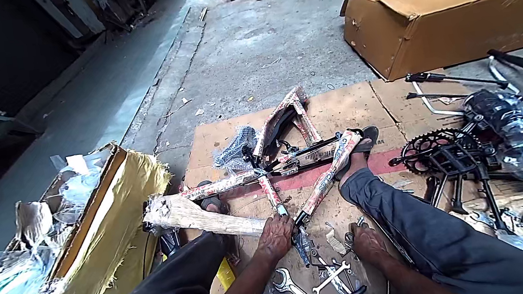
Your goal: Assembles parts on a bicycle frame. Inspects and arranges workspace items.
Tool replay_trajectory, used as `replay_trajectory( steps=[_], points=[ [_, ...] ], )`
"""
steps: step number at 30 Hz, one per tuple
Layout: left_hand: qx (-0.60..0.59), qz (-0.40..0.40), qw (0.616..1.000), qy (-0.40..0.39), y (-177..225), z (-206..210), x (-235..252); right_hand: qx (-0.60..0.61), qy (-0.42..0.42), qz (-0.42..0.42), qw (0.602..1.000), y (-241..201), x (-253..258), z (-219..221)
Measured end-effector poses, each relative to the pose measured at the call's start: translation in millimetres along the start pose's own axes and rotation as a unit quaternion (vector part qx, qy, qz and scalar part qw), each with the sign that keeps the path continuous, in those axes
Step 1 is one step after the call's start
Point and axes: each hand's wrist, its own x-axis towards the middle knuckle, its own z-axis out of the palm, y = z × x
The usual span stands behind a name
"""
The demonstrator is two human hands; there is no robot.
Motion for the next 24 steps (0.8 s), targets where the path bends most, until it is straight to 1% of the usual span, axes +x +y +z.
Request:
replay_trajectory(
  steps=[2,5,7,9,11,12,13,14,16,17,18,19,20,21,24],
  points=[
    [-0.027,-0.045,0.998,-0.037,1.0,-13.8,-1.9,-0.004,0.006,0.001,1.000,-0.2,-0.2,2.4],
    [-0.048,-0.096,0.991,-0.083,0.9,-56.0,-8.5,-0.008,0.010,0.000,1.000,0.8,-3.5,0.3],
    [-0.039,-0.104,0.989,-0.094,-2.2,-92.1,-17.5,-0.011,0.009,-0.001,1.000,-1.5,-10.3,-5.7],
    [-0.009,-0.083,0.991,-0.103,-4.3,-135.5,-32.1,0.003,0.015,-0.003,1.000,-7.0,-17.8,-14.7],
    [0.017,-0.056,0.994,-0.087,-2.5,-180.5,-56.5,0.060,0.029,-0.038,0.997,-15.9,-27.3,-27.2],
    [0.018,-0.037,0.997,-0.061,-2.0,-199.9,-70.0,0.115,0.035,-0.066,0.991,-21.2,-32.6,-33.2],
    [0.014,-0.016,0.999,-0.024,-2.8,-216.2,-82.7,0.194,0.040,-0.100,0.975,-26.8,-37.0,-37.3],
    [0.006,0.006,1.000,0.015,-5.0,-228.7,-94.0,0.292,0.027,-0.130,0.947,-33.5,-41.3,-38.7],
    [-0.043,0.038,0.994,0.091,-14.3,-238.6,-107.6,0.484,-0.042,-0.171,0.857,-51.9,-55.8,-39.6],
    [-0.073,0.041,0.990,0.117,-19.7,-238.6,-109.0,0.542,-0.067,-0.178,0.819,-63.0,-61.3,-41.0],
    [-0.097,0.034,0.986,0.134,-24.9,-235.9,-107.7,0.576,-0.079,-0.181,0.793,-75.1,-65.0,-43.6],
    [-0.103,0.016,0.986,0.129,-28.1,-232.9,-105.4,0.598,-0.081,-0.177,0.777,-87.6,-66.2,-45.9],
    [-0.088,-0.006,0.992,0.096,-28.4,-230.8,-103.6,0.617,-0.073,-0.162,0.766,-99.2,-65.8,-46.1],
    [-0.069,-0.014,0.996,0.059,-26.7,-226.4,-102.8,0.627,-0.063,-0.138,0.764,-108.3,-64.9,-43.2],
    [-0.072,0.004,0.997,-0.012,-23.6,-219.0,-103.3,0.596,-0.033,-0.077,0.799,-126.1,-52.5,-28.9]
  ],
)
